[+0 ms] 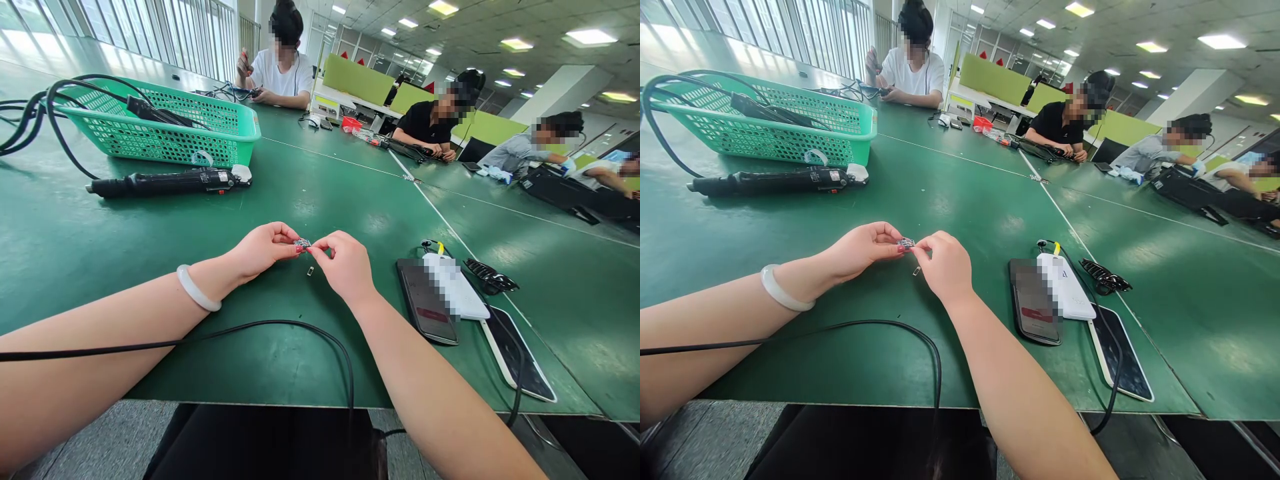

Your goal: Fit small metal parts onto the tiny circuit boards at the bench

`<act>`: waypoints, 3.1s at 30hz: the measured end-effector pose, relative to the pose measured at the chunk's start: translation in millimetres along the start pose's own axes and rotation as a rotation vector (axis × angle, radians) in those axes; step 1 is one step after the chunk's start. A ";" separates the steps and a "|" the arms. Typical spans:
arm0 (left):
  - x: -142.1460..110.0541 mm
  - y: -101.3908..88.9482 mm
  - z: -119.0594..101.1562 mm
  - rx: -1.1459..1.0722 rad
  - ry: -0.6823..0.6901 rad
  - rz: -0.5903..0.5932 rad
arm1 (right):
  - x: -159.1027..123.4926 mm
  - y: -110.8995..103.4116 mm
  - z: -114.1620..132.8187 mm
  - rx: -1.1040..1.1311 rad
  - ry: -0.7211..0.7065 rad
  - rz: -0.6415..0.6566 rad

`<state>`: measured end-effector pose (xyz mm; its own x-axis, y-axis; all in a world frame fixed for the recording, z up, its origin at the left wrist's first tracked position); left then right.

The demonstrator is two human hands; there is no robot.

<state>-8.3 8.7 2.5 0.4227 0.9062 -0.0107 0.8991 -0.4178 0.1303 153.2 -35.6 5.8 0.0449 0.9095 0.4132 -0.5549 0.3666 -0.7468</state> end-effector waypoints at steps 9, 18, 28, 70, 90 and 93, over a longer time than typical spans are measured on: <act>-1.7 1.9 -2.9 0.109 0.043 0.024 | -0.4 -2.9 -0.7 0.004 0.022 0.008; -2.5 3.3 -3.9 -0.095 -0.081 0.030 | 1.0 -4.0 -1.6 0.102 0.022 -0.017; -0.7 0.8 -0.4 -0.138 -0.103 -0.049 | 0.1 -4.7 -12.5 -0.022 0.181 0.316; 0.6 -0.6 2.9 -0.048 -0.129 0.016 | 1.9 -12.6 -11.2 -0.332 0.008 0.437; -0.7 -1.7 1.1 -0.076 -0.122 0.003 | 2.6 -9.2 -12.5 -0.345 0.005 0.434; -0.2 -1.6 2.2 -0.079 -0.112 0.000 | 2.7 -9.2 -12.3 -0.338 0.008 0.435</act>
<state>-9.6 9.0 0.1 0.4368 0.8915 -0.1203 0.8891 -0.4076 0.2081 168.7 -34.2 7.4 -0.1220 0.9922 0.0263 -0.2259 -0.0020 -0.9742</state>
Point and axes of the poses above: each hand's wrist, its own x-axis towards the middle knuckle, its own y-axis out of the palm, z = x × y, the point moved 1 cm from there along x, towards the middle knuckle, and after that the axes turned 5 degrees about y, right-handed, at the moved point
